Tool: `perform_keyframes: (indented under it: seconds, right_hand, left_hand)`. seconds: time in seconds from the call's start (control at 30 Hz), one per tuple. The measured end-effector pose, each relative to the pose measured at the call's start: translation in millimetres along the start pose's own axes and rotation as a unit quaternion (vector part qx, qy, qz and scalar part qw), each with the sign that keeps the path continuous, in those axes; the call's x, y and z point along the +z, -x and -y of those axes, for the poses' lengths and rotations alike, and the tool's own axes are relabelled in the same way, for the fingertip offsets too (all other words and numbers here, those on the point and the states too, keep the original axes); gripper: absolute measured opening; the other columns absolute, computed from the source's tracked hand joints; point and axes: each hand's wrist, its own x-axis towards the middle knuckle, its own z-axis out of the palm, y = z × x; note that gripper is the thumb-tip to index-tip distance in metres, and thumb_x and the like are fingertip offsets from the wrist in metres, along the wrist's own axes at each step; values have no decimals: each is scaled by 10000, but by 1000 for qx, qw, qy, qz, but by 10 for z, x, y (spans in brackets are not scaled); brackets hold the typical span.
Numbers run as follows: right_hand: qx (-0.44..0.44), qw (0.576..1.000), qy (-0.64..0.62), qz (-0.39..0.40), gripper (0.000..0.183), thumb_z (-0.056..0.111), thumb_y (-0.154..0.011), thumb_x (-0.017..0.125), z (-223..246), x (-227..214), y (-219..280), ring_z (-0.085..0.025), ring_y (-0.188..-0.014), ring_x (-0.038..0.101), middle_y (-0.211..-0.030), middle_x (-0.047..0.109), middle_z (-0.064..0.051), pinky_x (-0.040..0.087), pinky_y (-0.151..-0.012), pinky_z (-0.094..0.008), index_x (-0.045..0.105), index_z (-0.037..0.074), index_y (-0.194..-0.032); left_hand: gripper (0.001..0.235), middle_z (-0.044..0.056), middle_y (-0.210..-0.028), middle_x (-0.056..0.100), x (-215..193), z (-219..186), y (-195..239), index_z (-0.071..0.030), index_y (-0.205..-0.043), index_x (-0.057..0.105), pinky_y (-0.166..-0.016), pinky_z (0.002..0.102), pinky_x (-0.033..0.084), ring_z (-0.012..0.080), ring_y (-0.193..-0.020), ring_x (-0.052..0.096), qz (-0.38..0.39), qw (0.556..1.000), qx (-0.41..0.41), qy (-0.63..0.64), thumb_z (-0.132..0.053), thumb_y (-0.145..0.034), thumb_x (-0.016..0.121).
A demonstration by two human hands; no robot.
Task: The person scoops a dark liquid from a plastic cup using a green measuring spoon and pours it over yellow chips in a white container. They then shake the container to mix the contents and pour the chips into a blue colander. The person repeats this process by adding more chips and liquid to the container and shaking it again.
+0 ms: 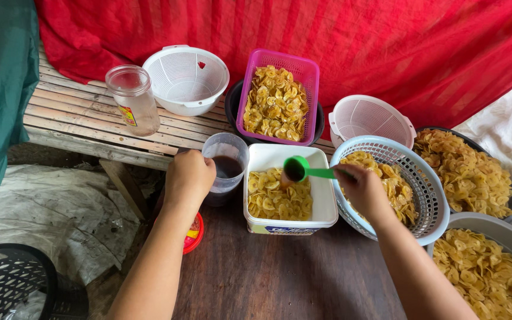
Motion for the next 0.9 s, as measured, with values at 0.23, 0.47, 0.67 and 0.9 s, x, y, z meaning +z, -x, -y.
perform_keyframes:
  seconds: [0.23,0.47,0.67,0.9]
  right_hand:
    - [-108,985,105,-79,220,159,-937,675,254,-29,291,-153,-656,635,-858,697,-66,492,-603,-322,766,76,-1120]
    - [136,948,-287,3,231,168,-1012,666,516,125,-453,-101,-697,529,-831,668,-41,424,-620,-280,760,30,-1173]
    - [-224,971,75,45,157,191,-952,662,1361,753,-557,-304,-863,704,-975,747,-135,546,-745,-405,764,123,-1051]
    - [-114,960,166,193,183,246,-875,660,1613,1188,-690,-321,-870,691,-931,746,-135,538,-779,-444,804,207,-980]
  left_hand:
    - [269,281,-775,687,7,0,-7,36,-789,737,-738,500,575,451,-772,696,-4,1000,6,1,-187,-890,626]
    - [272,282,-763,678,12,-30,2,34,-765,733,-719,502,573,454,-757,690,-12,1000,11,2,-181,-890,624]
    - [258,276,-747,678,-12,-37,39,28,-754,733,-689,508,564,447,-739,686,-15,999,30,18,-181,-872,639]
    - [258,281,-741,672,17,-10,14,35,-760,730,-700,502,568,444,-730,691,-13,999,24,18,-177,-871,632]
